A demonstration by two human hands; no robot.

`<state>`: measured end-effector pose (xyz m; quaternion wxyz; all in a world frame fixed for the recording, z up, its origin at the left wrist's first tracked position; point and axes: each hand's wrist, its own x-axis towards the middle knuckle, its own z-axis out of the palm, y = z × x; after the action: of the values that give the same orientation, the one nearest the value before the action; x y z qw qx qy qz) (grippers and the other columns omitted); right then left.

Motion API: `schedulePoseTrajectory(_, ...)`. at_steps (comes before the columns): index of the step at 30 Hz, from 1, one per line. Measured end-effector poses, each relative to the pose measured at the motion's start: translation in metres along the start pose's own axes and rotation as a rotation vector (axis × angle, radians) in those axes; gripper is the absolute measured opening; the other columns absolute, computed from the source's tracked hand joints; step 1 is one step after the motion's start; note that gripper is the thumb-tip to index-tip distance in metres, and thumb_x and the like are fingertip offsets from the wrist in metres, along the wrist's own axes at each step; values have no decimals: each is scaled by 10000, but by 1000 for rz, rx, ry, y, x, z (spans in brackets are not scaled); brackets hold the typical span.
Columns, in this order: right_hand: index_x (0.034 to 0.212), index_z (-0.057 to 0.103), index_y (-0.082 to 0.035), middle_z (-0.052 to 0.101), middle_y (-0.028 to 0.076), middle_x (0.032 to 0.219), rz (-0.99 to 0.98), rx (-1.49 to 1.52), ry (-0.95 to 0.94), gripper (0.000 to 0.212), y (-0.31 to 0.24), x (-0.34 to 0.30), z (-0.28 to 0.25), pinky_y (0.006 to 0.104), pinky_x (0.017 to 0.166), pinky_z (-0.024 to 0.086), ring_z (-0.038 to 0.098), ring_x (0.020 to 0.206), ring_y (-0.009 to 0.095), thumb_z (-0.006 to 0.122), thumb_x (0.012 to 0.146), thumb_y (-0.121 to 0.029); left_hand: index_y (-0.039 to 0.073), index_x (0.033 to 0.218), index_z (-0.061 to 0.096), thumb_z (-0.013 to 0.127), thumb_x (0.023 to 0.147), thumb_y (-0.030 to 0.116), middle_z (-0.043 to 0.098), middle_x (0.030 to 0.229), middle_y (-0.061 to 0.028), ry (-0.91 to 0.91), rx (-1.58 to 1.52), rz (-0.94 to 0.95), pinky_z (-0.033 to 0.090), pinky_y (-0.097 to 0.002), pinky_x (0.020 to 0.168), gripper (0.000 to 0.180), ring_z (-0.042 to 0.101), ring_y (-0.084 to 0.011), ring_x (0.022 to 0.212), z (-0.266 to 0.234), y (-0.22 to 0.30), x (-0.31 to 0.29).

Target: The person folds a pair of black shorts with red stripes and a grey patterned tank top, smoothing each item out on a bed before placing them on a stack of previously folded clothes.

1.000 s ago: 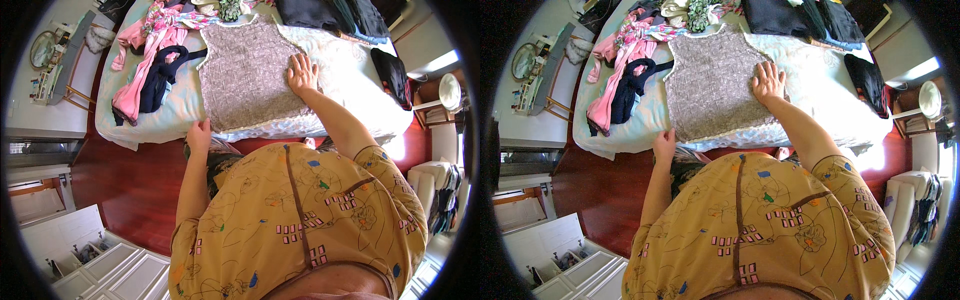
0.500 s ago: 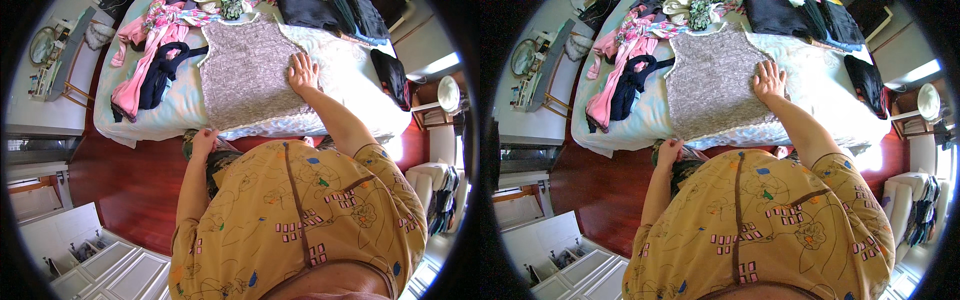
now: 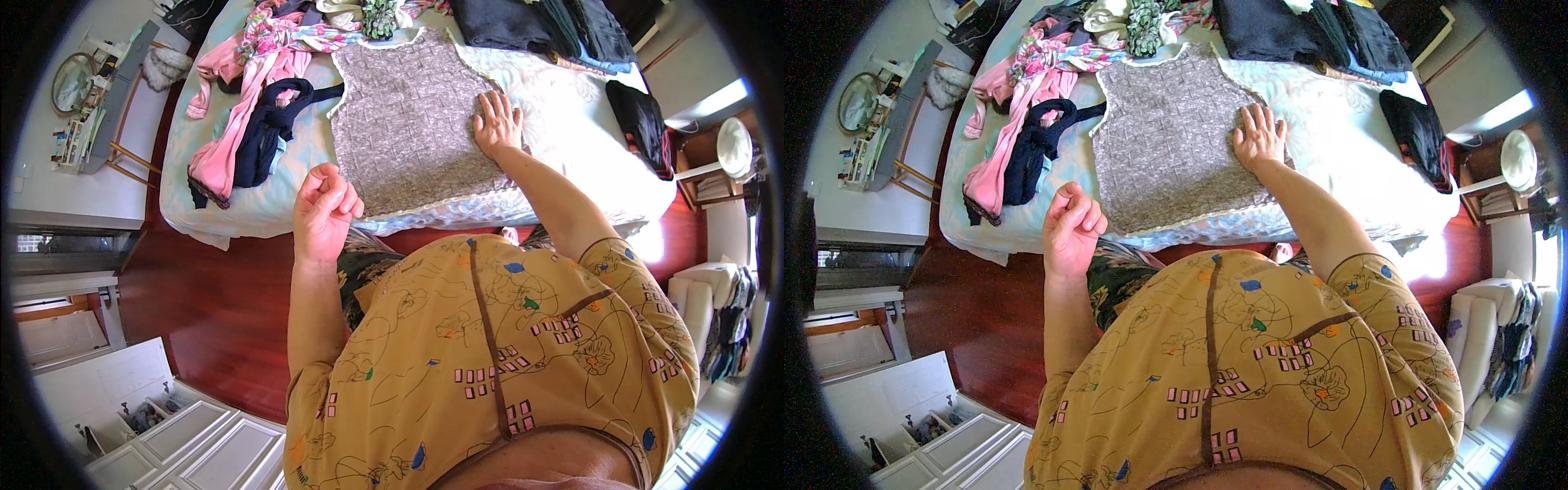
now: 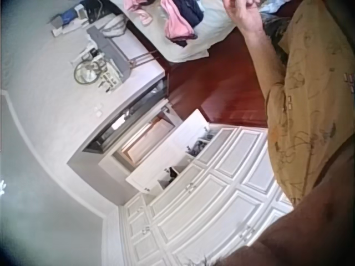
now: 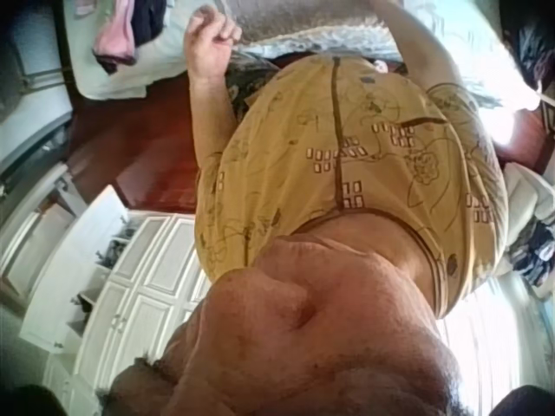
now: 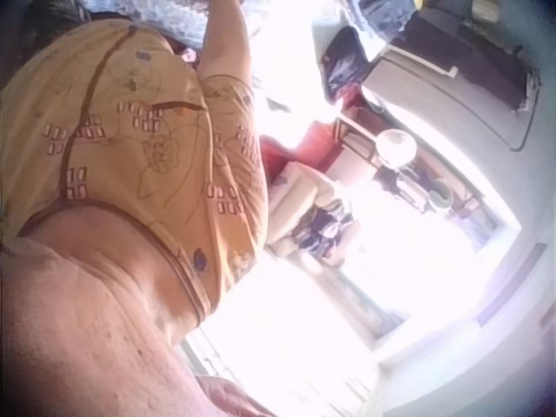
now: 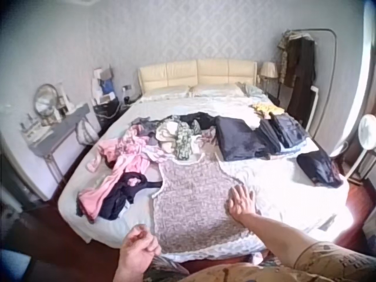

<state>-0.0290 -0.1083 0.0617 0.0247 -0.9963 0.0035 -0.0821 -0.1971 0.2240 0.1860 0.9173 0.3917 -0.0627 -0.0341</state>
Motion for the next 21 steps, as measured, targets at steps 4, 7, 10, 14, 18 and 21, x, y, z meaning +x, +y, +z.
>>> schedulePoseTrajectory(4, 1503, 347, -178, 264, 70, 1585, -4, -3, 6, 588, 0, 0, -1, 547, 1184, 129, 179, 1478, 255, 419, 957, -383, 78, 1195, 548, 533, 948, 49, 429, 758, 22, -91, -52, 10, 379, -264, 601, 249, 411, -98, 654, 13, 10, 3)
schedulePoseTrajectory(7, 1503, 347, -178, 263, 71, 1586, -4, 3, -1, 586, 0, 0, -1, 546, 1184, 126, 178, 1478, 255, 416, 959, -386, 73, 1215, 541, 532, 964, 83, 411, 739, 27, -109, -84, 7, 370, -255, 590, 251, 396, -94, 643, 13, 10, 4)
schedulePoseTrajectory(10, 1502, 349, -178, 262, 71, 1586, -7, 11, 6, 584, 1, -1, -1, 545, 1185, 125, 175, 1479, 255, 412, 961, -387, 64, 1223, 532, 535, 975, 109, 400, 728, 31, -97, -129, -4, 363, -251, 582, 252, 384, -91, 633, 14, 9, 2)
schedulePoseTrajectory(14, 1499, 355, -177, 266, 74, 1583, -9, 0, 27, 579, 3, -1, 4, 545, 1184, 128, 172, 1480, 257, 409, 959, -382, 52, 1233, 522, 543, 972, 112, 395, 734, 27, -94, -188, -23, 361, -249, 586, 268, 380, -96, 638, 14, 10, 0)
schedulePoseTrajectory(18, 1496, 361, -178, 270, 75, 1581, -11, 0, 16, 581, 1, 0, 2, 552, 1181, 130, 176, 1479, 258, 415, 955, -383, 38, 1254, 510, 548, 940, 56, 386, 758, 16, -120, -184, 1, 360, -250, 598, 318, 384, -107, 668, 22, 13, -2)
schedulePoseTrajectory(21, 1494, 365, -179, 271, 73, 1581, -7, 7, 30, 583, 3, 0, 5, 554, 1179, 131, 181, 1478, 258, 422, 953, -390, 27, 1270, 499, 545, 904, 12, 381, 773, 10, -251, -160, 26, 363, -254, 606, 369, 382, -112, 684, 24, 15, -2)
